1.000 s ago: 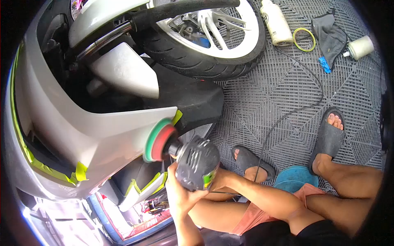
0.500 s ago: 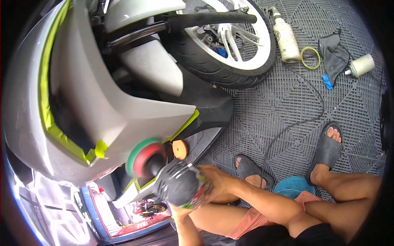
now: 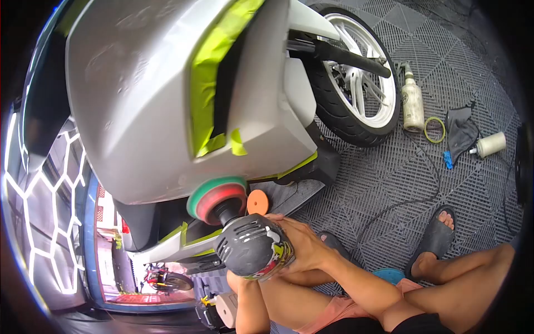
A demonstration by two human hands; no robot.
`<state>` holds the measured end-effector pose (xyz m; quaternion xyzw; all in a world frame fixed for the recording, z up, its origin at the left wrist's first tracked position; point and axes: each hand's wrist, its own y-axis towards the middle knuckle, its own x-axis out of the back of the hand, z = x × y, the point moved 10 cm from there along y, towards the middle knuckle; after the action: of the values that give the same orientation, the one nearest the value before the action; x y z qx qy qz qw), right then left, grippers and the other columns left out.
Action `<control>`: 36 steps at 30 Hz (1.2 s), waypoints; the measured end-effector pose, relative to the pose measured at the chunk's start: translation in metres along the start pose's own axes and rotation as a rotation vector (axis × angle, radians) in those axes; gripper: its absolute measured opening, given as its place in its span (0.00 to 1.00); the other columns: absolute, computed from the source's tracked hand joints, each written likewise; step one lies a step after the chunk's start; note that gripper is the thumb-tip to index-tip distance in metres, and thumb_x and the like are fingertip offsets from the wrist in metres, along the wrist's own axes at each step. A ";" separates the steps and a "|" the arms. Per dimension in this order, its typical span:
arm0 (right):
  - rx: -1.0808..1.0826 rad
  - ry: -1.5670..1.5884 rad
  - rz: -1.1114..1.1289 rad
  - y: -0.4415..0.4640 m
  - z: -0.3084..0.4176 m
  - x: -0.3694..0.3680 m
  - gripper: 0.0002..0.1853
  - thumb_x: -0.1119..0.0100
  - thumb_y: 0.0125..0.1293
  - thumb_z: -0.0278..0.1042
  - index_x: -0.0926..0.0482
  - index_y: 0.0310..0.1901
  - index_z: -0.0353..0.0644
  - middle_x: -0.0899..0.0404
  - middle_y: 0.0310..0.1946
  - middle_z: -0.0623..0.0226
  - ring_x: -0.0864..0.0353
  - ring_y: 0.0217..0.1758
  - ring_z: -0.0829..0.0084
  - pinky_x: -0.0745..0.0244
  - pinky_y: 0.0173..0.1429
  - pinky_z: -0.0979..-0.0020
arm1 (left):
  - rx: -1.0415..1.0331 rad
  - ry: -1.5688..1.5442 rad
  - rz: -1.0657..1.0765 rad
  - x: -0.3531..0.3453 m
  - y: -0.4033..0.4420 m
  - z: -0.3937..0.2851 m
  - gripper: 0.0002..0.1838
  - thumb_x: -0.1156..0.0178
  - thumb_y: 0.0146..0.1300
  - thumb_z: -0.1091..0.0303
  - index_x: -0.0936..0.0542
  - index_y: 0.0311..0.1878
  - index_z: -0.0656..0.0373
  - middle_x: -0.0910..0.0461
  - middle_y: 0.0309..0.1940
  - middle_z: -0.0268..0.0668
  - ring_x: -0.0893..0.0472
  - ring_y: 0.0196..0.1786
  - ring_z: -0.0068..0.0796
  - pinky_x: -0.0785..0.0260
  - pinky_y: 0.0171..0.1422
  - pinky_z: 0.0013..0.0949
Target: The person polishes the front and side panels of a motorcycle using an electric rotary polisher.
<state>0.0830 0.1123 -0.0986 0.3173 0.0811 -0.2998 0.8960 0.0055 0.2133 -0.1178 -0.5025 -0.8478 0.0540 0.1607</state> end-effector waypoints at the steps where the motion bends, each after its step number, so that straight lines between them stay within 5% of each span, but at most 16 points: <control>1: -0.051 0.039 -0.010 -0.004 -0.013 -0.002 0.53 0.19 0.29 0.49 0.34 0.60 0.35 0.25 0.54 0.53 0.24 0.57 0.53 0.29 0.62 0.58 | 0.037 -0.032 0.004 0.008 0.001 0.008 0.55 0.19 0.29 0.58 0.35 0.64 0.65 0.26 0.58 0.46 0.24 0.59 0.40 0.35 0.67 0.42; 2: -0.101 0.078 -0.014 -0.012 -0.031 -0.004 0.52 0.19 0.29 0.49 0.33 0.59 0.35 0.25 0.53 0.53 0.24 0.57 0.53 0.29 0.62 0.58 | 0.071 -0.065 0.004 0.014 0.001 0.015 0.55 0.19 0.29 0.58 0.35 0.65 0.65 0.26 0.58 0.46 0.24 0.59 0.40 0.35 0.67 0.43; 5: -0.156 0.080 -0.097 -0.041 -0.070 0.000 0.45 0.20 0.33 0.50 0.28 0.55 0.37 0.22 0.50 0.58 0.21 0.53 0.61 0.28 0.60 0.61 | -0.343 0.426 0.178 -0.032 0.004 -0.038 0.59 0.18 0.27 0.53 0.37 0.66 0.67 0.25 0.56 0.48 0.26 0.61 0.41 0.36 0.67 0.41; 7: -0.166 0.001 -0.106 -0.059 -0.120 -0.006 0.42 0.21 0.33 0.50 0.26 0.53 0.39 0.21 0.48 0.61 0.21 0.51 0.64 0.27 0.59 0.63 | -0.436 0.547 0.199 -0.030 0.016 -0.019 0.62 0.18 0.26 0.51 0.38 0.65 0.69 0.25 0.54 0.50 0.24 0.59 0.44 0.36 0.65 0.41; 11: -0.128 -0.101 -0.118 -0.044 -0.091 -0.001 0.44 0.19 0.31 0.49 0.26 0.53 0.40 0.21 0.50 0.59 0.21 0.53 0.63 0.28 0.59 0.63 | -0.418 0.540 0.200 0.000 0.017 0.011 0.62 0.17 0.27 0.52 0.39 0.66 0.70 0.28 0.58 0.49 0.25 0.59 0.46 0.37 0.66 0.42; 12: -0.095 -0.139 -0.114 -0.035 -0.071 -0.003 0.45 0.18 0.30 0.49 0.26 0.54 0.38 0.23 0.51 0.57 0.22 0.54 0.60 0.28 0.60 0.62 | -0.467 0.364 0.279 -0.012 0.009 -0.024 0.61 0.17 0.29 0.55 0.39 0.67 0.68 0.31 0.62 0.46 0.26 0.61 0.40 0.38 0.68 0.40; 14: -0.035 -0.187 -0.122 -0.015 -0.030 -0.006 0.48 0.17 0.28 0.50 0.27 0.54 0.36 0.25 0.55 0.53 0.22 0.56 0.55 0.28 0.61 0.59 | 0.012 -0.154 0.234 0.010 0.010 0.010 0.53 0.18 0.33 0.63 0.36 0.66 0.66 0.28 0.61 0.44 0.26 0.60 0.34 0.35 0.67 0.39; 17: -0.030 -0.142 -0.181 -0.008 -0.010 -0.007 0.48 0.18 0.29 0.50 0.28 0.55 0.35 0.24 0.54 0.53 0.22 0.55 0.54 0.27 0.60 0.59 | -0.178 -0.062 0.356 0.003 0.006 -0.016 0.49 0.20 0.34 0.67 0.33 0.63 0.65 0.26 0.59 0.43 0.24 0.58 0.35 0.32 0.64 0.39; 21: -0.037 -0.294 -0.061 -0.035 -0.071 -0.020 0.45 0.19 0.30 0.49 0.27 0.54 0.37 0.20 0.47 0.58 0.21 0.54 0.60 0.27 0.58 0.61 | -0.338 0.164 0.289 -0.014 0.009 -0.033 0.53 0.20 0.28 0.62 0.34 0.63 0.68 0.23 0.53 0.44 0.22 0.55 0.37 0.32 0.63 0.39; 23: -0.204 0.003 -0.194 -0.065 -0.113 -0.015 0.32 0.22 0.37 0.45 0.22 0.46 0.42 0.19 0.42 0.64 0.20 0.46 0.65 0.24 0.53 0.63 | -0.405 0.370 0.322 -0.029 0.014 -0.035 0.54 0.21 0.28 0.62 0.35 0.63 0.70 0.21 0.49 0.47 0.20 0.54 0.38 0.31 0.61 0.39; 26: -0.077 -0.255 -0.207 -0.061 -0.070 -0.007 0.21 0.26 0.44 0.40 0.21 0.41 0.45 0.19 0.40 0.67 0.19 0.38 0.66 0.23 0.44 0.63 | -0.424 0.425 0.375 -0.041 0.016 -0.038 0.54 0.23 0.29 0.60 0.36 0.63 0.72 0.22 0.49 0.50 0.20 0.54 0.41 0.31 0.60 0.39; 29: -0.211 -0.174 -0.129 -0.048 -0.053 -0.013 0.25 0.25 0.41 0.41 0.21 0.42 0.43 0.19 0.40 0.66 0.18 0.38 0.66 0.22 0.44 0.63 | -0.511 0.358 0.301 -0.024 0.007 -0.051 0.54 0.18 0.24 0.60 0.31 0.61 0.65 0.22 0.52 0.42 0.22 0.55 0.36 0.32 0.63 0.36; 36: -0.140 -0.243 -0.071 -0.013 0.013 -0.018 0.42 0.21 0.35 0.44 0.28 0.54 0.35 0.20 0.46 0.58 0.18 0.47 0.61 0.23 0.52 0.64 | -0.664 -0.098 0.281 -0.008 -0.018 -0.084 0.47 0.21 0.33 0.69 0.31 0.61 0.68 0.23 0.54 0.45 0.22 0.56 0.36 0.30 0.63 0.41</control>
<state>0.0608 0.1050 -0.0890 0.2123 0.0037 -0.3611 0.9080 0.0214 0.1915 -0.0360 -0.6358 -0.7484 -0.1787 -0.0612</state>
